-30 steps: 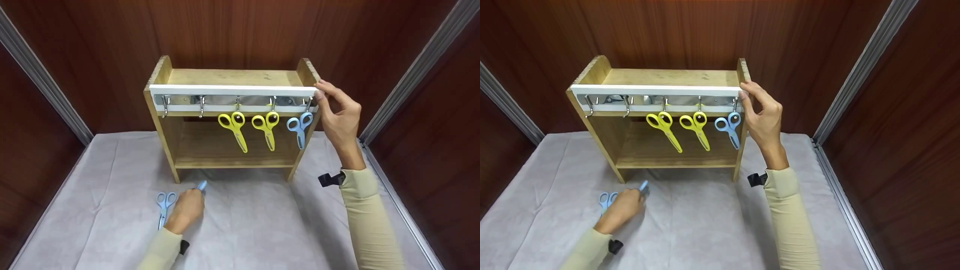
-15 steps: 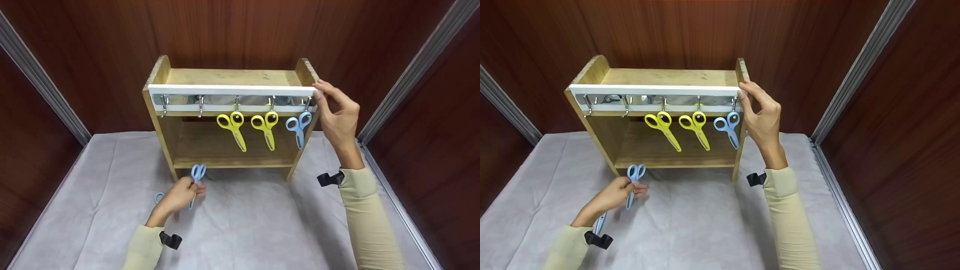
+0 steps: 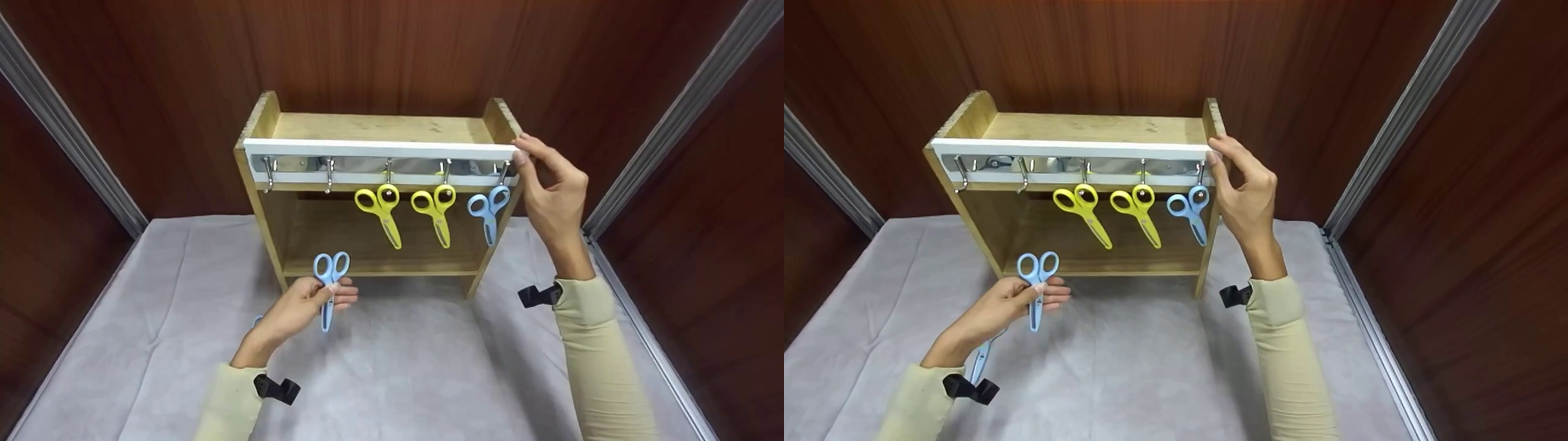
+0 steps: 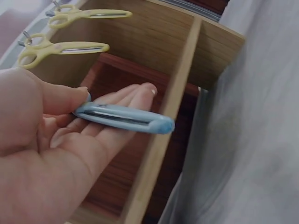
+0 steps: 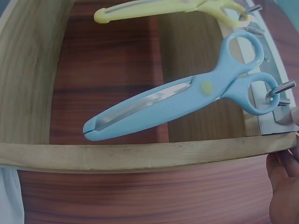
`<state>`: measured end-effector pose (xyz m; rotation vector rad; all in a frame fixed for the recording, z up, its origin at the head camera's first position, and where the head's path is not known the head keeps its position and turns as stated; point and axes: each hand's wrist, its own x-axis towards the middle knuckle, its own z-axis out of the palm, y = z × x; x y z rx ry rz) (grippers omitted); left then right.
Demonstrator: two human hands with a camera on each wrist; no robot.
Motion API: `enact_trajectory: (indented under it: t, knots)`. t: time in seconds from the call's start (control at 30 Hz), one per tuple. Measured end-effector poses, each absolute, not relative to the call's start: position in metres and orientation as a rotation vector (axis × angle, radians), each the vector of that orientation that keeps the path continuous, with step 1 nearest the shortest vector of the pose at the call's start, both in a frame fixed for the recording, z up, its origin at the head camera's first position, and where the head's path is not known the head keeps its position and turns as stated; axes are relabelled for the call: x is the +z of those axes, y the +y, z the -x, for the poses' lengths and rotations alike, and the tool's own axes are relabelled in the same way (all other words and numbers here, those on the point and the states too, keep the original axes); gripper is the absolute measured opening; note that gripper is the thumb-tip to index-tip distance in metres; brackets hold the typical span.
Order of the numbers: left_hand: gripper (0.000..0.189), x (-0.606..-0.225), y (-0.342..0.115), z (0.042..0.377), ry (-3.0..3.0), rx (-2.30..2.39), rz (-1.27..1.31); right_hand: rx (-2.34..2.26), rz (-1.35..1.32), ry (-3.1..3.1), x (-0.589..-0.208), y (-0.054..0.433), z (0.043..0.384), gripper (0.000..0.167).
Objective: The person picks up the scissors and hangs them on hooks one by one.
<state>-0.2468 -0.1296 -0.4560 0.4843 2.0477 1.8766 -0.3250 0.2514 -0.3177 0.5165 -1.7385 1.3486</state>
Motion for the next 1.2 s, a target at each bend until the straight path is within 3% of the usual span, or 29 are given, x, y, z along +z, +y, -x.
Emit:
enact_trajectory:
  t: [1.2]
  knots:
    - [0.040,-0.376,-0.123,0.252,2.034,1.994,-0.761,1.304,-0.508,-1.767,-0.316,0.251,0.321,0.020]
